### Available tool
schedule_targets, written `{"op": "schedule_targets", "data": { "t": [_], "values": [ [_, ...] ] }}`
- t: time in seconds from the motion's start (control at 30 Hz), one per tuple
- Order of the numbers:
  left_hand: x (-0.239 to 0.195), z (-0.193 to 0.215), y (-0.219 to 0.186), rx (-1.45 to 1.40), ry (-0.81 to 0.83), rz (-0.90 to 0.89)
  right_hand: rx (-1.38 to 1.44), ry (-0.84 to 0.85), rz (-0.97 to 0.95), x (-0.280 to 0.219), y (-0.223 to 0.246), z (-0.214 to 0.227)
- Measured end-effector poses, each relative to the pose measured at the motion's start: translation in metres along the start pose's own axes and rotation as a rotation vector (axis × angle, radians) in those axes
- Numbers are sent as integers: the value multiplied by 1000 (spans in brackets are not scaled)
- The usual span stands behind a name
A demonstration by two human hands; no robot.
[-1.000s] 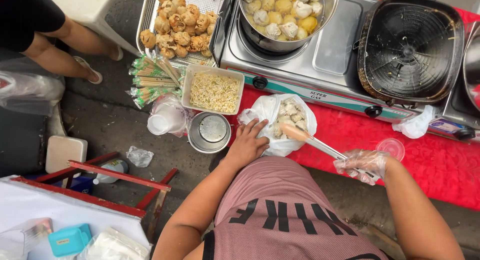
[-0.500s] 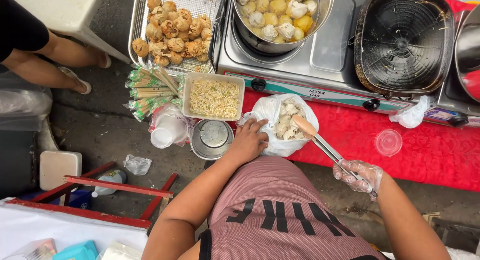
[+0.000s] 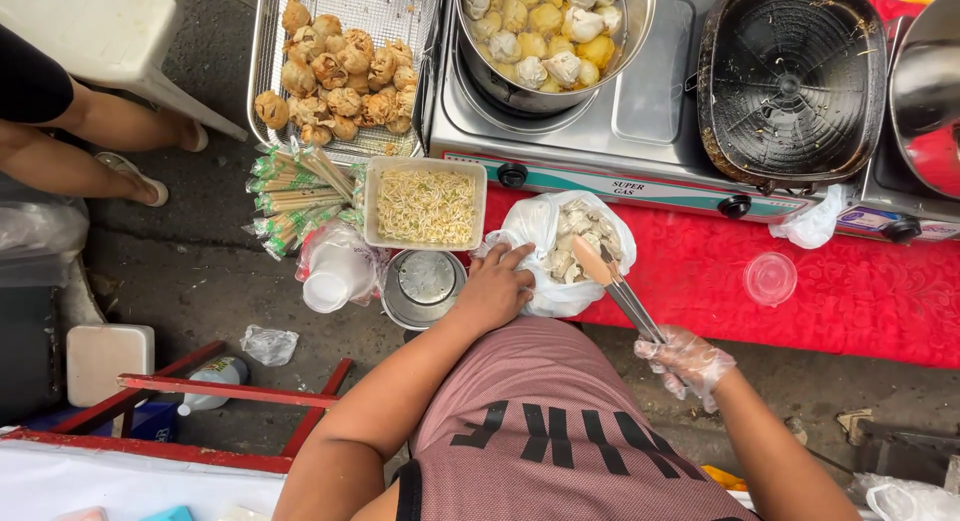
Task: Transferring dumplings from a plastic bag into a pot of boiling water using metal tongs at a food stall.
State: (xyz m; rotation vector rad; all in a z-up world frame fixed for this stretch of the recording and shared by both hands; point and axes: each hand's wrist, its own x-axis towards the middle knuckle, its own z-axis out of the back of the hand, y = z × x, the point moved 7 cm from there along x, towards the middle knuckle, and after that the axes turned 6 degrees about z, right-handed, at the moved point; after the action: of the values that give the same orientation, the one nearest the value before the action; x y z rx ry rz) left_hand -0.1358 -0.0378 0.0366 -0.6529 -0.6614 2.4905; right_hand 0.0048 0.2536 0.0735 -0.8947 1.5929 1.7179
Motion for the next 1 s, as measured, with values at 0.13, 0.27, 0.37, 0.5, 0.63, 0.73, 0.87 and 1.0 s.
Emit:
{"op": "schedule_targets", "data": {
  "t": [0.13,0.27,0.37,0.5,0.63,0.73,0.87,1.0],
  "values": [
    [-1,8,-4,12,12,19,28,-4,26,16,-23,-10],
    [-3,7,-5,10,36,47,96,-1,30,2,-20,-15],
    [-2,9,-6,17,51,34,169,13,25,-9,-21,-2],
    [-3,15,-8,20,59,36,214,32,37,-14,-16,2],
    [-4,12,-7,13,57,44,176,27,78,-10,-15,-7],
    [0,7,-2,29,48,50,302,76,44,6,-41,-4],
    [-1,8,-5,35,47,45,540,242,-48,24,-82,16],
    [0,7,-5,47,47,56,647,370,-115,30,-95,28]
  ]
}}
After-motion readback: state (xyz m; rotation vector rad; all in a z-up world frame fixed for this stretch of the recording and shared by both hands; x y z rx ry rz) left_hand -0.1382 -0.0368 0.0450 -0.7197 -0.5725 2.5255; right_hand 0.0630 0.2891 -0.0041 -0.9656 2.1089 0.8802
